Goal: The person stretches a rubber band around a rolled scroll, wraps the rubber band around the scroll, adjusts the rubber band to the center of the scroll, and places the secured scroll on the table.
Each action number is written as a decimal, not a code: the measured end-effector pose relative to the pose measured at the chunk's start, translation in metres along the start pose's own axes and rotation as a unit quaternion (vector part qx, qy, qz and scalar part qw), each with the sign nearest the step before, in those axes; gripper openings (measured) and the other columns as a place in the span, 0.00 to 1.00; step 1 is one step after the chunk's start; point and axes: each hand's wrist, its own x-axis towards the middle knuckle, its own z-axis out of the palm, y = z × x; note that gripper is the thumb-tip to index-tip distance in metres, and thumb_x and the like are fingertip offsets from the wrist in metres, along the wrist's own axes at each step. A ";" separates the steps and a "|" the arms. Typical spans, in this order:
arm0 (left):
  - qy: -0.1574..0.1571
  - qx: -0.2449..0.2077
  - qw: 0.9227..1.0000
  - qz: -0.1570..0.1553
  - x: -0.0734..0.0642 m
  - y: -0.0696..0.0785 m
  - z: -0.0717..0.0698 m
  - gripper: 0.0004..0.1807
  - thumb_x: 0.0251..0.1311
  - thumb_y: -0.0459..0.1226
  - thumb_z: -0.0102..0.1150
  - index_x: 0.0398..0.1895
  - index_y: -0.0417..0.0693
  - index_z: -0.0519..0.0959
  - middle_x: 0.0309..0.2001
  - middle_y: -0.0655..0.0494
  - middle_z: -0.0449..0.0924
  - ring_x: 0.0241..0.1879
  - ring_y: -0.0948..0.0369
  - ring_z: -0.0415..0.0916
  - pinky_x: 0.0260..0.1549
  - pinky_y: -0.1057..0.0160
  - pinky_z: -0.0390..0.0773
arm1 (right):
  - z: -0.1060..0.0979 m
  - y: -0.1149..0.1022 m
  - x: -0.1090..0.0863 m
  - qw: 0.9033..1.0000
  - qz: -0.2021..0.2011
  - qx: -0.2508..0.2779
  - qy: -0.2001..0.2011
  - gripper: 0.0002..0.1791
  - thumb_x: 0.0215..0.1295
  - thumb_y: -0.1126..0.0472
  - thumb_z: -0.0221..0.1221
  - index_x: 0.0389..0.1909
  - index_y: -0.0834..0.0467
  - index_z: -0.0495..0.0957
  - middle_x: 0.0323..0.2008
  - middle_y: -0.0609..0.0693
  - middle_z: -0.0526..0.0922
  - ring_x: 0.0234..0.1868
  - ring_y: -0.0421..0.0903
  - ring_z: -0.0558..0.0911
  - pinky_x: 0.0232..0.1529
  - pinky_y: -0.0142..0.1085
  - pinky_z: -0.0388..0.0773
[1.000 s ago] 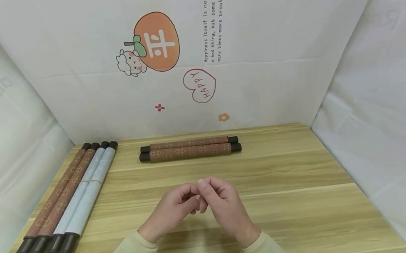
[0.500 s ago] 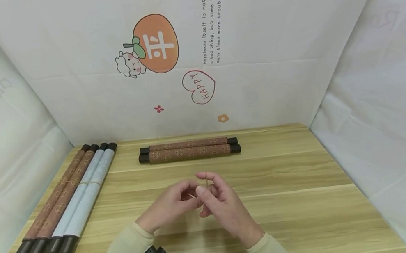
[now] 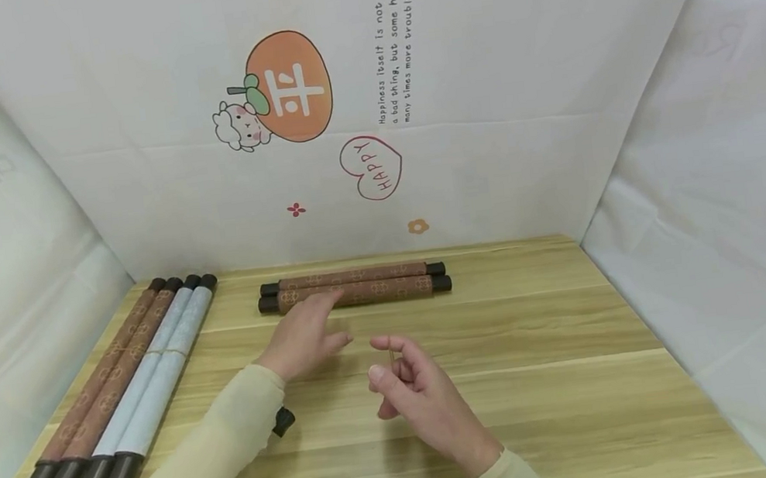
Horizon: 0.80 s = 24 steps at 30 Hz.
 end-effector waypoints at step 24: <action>-0.056 0.096 0.992 -0.053 0.066 -0.034 0.020 0.43 0.71 0.49 0.63 0.83 0.47 0.56 0.82 0.43 0.54 0.79 0.44 0.57 0.77 0.40 0.57 | -0.003 0.002 -0.003 1.000 -0.002 -0.007 -0.024 0.22 0.83 0.54 0.51 0.72 0.52 0.67 0.43 0.62 0.80 0.31 0.50 0.85 0.41 0.44 0.88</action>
